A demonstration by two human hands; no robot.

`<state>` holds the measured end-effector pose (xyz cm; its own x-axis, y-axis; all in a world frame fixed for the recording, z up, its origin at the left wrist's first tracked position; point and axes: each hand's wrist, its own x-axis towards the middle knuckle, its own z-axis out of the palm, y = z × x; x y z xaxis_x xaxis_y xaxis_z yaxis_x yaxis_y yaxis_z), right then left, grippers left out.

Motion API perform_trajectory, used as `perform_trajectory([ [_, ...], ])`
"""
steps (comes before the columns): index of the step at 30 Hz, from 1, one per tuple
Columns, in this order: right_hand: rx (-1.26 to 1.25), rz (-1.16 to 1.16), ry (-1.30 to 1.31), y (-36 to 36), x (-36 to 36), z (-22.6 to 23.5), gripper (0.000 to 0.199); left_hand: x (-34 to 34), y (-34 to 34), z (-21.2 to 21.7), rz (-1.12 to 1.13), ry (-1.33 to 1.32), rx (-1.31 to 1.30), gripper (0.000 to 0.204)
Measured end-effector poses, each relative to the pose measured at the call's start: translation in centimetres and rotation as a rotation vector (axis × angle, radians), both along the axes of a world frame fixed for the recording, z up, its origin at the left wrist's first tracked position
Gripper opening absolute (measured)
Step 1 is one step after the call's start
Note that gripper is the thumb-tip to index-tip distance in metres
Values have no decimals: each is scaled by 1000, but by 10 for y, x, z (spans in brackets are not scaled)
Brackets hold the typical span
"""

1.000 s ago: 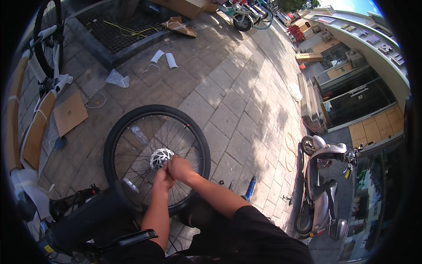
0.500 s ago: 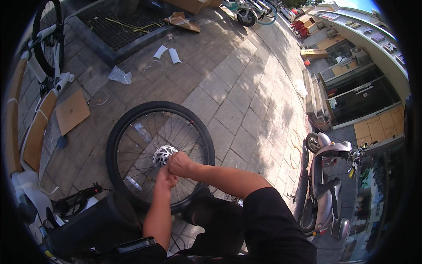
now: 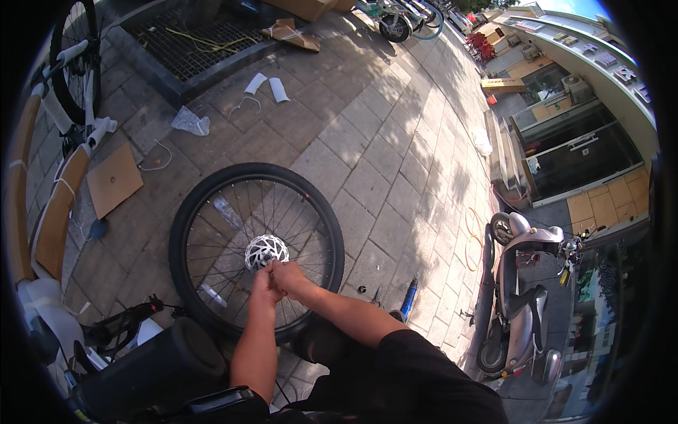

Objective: The person assembles a bicycle wheel by hand, attaching a disc brake rotor to the hub and tightening the bolts. The person then picks up the wheel and briefly handles the bicycle frame.

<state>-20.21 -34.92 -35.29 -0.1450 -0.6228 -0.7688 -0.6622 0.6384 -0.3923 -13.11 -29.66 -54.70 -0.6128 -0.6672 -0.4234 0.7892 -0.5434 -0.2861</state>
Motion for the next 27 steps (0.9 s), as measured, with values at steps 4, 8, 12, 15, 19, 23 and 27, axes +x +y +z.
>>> perform_trajectory([
  [4, -191, 628, 93, -14, -11, 10, 42, -8, -6, 12, 39, -169, 180, 32],
  [8, -652, 1467, 299, -20, -23, 16, 27, -4, -8, 15, -211, -1090, -572, 35],
  [12, -571, 1583, 384, -23, -10, 28, 24, 11, -4, 43, -696, -1735, -1191, 48],
  [15, -588, 1665, 343, -27, -20, 8, 24, 7, -2, 60, -753, -1892, -1285, 49],
  [19, -531, 1526, 237, -33, -14, 11, 24, 6, -6, 55, -452, -1257, -470, 36],
  [23, -97, 510, 98, -37, -13, -10, 25, -1, -10, 42, -48, -375, 197, 26],
  [27, -148, 465, 142, -21, -21, -14, 27, -3, -14, 69, -50, -414, 237, 28],
])
